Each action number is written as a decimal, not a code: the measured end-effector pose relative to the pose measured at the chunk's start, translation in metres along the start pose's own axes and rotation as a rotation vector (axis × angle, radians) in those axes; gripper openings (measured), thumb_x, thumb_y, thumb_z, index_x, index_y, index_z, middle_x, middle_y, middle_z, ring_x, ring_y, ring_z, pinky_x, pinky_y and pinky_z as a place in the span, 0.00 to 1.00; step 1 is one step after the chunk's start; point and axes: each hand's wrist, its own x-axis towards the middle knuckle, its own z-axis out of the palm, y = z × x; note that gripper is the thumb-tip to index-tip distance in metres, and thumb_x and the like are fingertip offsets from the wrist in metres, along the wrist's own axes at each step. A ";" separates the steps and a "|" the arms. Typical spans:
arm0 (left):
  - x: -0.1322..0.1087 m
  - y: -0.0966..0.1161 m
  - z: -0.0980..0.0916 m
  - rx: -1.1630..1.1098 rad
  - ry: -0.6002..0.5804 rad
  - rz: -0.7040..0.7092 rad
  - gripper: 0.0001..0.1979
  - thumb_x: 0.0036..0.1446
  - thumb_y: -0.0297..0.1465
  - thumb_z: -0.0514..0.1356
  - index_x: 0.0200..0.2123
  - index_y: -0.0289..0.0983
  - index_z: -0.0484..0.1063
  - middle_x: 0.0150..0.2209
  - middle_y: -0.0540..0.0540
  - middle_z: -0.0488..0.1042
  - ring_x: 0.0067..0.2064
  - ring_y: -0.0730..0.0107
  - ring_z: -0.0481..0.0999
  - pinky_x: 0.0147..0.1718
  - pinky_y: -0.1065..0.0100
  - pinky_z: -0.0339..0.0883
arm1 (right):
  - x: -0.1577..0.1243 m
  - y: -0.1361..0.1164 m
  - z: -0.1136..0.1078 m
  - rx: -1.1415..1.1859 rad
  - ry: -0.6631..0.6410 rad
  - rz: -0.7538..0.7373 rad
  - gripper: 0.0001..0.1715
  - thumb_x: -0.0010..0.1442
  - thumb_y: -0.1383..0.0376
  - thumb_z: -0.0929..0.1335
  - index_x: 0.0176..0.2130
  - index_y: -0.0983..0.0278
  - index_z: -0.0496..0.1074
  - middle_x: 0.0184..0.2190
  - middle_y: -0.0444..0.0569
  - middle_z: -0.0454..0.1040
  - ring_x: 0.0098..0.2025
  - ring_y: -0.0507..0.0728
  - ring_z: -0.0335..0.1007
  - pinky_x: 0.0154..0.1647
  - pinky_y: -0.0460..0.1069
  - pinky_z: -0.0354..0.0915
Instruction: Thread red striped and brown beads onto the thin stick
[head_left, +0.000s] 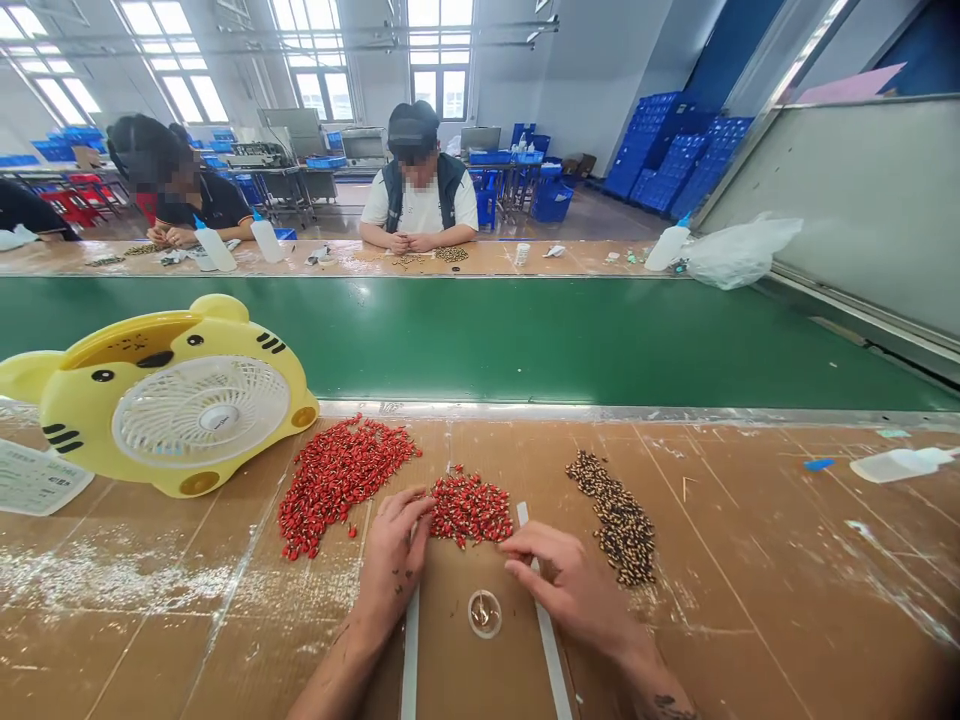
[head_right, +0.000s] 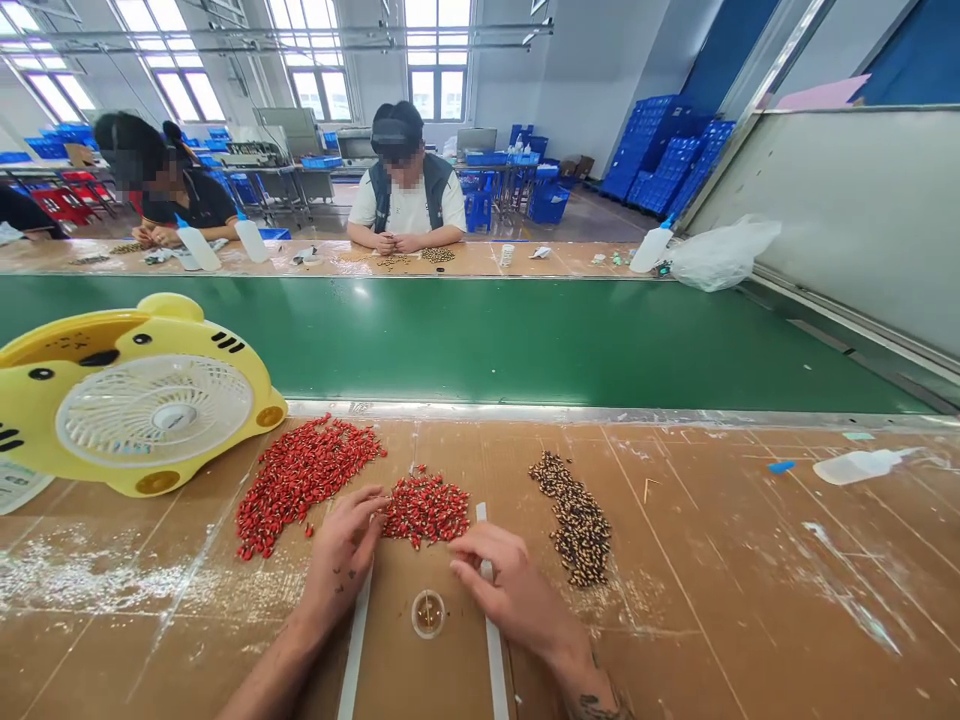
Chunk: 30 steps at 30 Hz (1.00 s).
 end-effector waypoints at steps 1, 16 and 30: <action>-0.004 -0.006 -0.010 0.077 0.031 -0.005 0.11 0.62 0.27 0.57 0.41 0.40 0.80 0.46 0.40 0.81 0.48 0.56 0.78 0.49 0.56 0.72 | -0.003 0.000 0.002 -0.001 -0.035 -0.019 0.08 0.65 0.62 0.69 0.41 0.61 0.79 0.37 0.49 0.79 0.39 0.58 0.74 0.42 0.50 0.68; -0.031 -0.048 -0.078 0.312 -0.253 -0.110 0.13 0.62 0.33 0.54 0.36 0.42 0.79 0.36 0.43 0.82 0.37 0.59 0.82 0.37 0.64 0.75 | -0.002 -0.004 0.028 0.063 -0.076 -0.029 0.05 0.61 0.67 0.72 0.34 0.62 0.80 0.30 0.46 0.74 0.33 0.55 0.70 0.35 0.47 0.65; 0.001 0.012 -0.031 -0.629 -0.262 -0.461 0.05 0.49 0.33 0.70 0.28 0.37 0.84 0.37 0.41 0.82 0.40 0.60 0.80 0.38 0.67 0.73 | -0.004 -0.011 0.016 -0.133 -0.255 -0.195 0.05 0.63 0.68 0.72 0.33 0.61 0.80 0.29 0.46 0.73 0.37 0.56 0.68 0.38 0.49 0.64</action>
